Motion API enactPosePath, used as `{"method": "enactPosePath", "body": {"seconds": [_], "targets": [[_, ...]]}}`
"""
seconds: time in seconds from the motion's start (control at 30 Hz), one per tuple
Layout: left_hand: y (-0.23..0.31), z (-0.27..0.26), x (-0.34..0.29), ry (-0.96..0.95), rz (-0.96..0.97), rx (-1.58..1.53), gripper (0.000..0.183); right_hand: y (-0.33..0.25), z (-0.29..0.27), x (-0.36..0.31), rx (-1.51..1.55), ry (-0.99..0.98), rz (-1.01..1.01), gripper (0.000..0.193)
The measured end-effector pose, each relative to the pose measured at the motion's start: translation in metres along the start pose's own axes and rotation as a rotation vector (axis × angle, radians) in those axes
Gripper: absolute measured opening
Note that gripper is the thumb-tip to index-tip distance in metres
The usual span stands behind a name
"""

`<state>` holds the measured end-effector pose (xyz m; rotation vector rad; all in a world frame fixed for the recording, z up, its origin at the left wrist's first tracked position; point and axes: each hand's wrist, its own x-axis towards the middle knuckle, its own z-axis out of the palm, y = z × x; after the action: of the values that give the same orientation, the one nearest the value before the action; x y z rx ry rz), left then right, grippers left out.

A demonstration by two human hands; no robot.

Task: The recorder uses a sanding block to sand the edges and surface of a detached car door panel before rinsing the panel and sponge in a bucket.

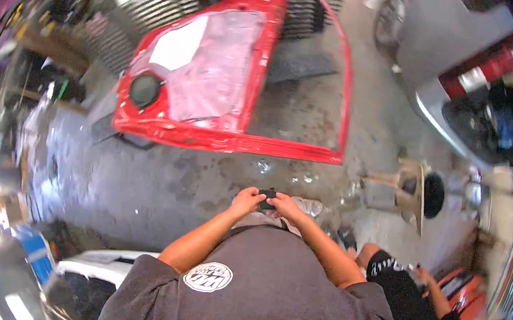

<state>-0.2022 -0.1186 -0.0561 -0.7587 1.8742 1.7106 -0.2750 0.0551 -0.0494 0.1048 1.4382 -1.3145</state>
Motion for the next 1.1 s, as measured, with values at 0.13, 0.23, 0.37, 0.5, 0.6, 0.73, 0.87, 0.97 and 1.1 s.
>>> {"method": "enactPosePath", "body": {"seconds": [0.13,0.23,0.37,0.5,0.6,0.73,0.87,0.97,1.1], "targets": [[-0.029,-0.073,-0.046,0.266,0.042,-0.263,0.021,-0.021,0.086,0.048,-0.274,0.023,-0.012,0.034],[-0.049,-0.119,-0.081,0.391,0.056,-0.386,0.021,-0.033,0.14,0.066,-0.173,-0.089,0.027,0.034],[-0.074,-0.162,-0.112,0.477,0.092,-0.536,0.016,-0.056,0.202,0.074,-0.328,-0.177,-0.111,0.022],[-0.093,-0.184,-0.124,0.533,0.105,-0.735,0.013,-0.074,0.244,0.088,-0.262,-0.258,-0.047,0.019],[-0.095,-0.201,-0.125,0.614,0.097,-0.859,0.013,-0.083,0.269,0.116,-0.257,-0.299,-0.044,0.018],[-0.082,-0.24,-0.131,0.717,0.123,-1.032,0.011,-0.099,0.309,0.173,-0.456,-0.351,-0.122,0.024],[-0.071,-0.3,-0.132,0.934,-0.066,-0.92,0.016,-0.125,0.361,0.211,-0.686,-0.338,-0.358,0.026],[-0.068,-0.341,-0.128,1.072,-0.091,-0.953,0.016,-0.149,0.392,0.226,-0.84,-0.417,-0.693,0.026],[-0.069,-0.378,-0.122,1.124,-0.009,-1.071,0.017,-0.169,0.424,0.239,-0.923,-0.493,-0.673,0.03]]}}
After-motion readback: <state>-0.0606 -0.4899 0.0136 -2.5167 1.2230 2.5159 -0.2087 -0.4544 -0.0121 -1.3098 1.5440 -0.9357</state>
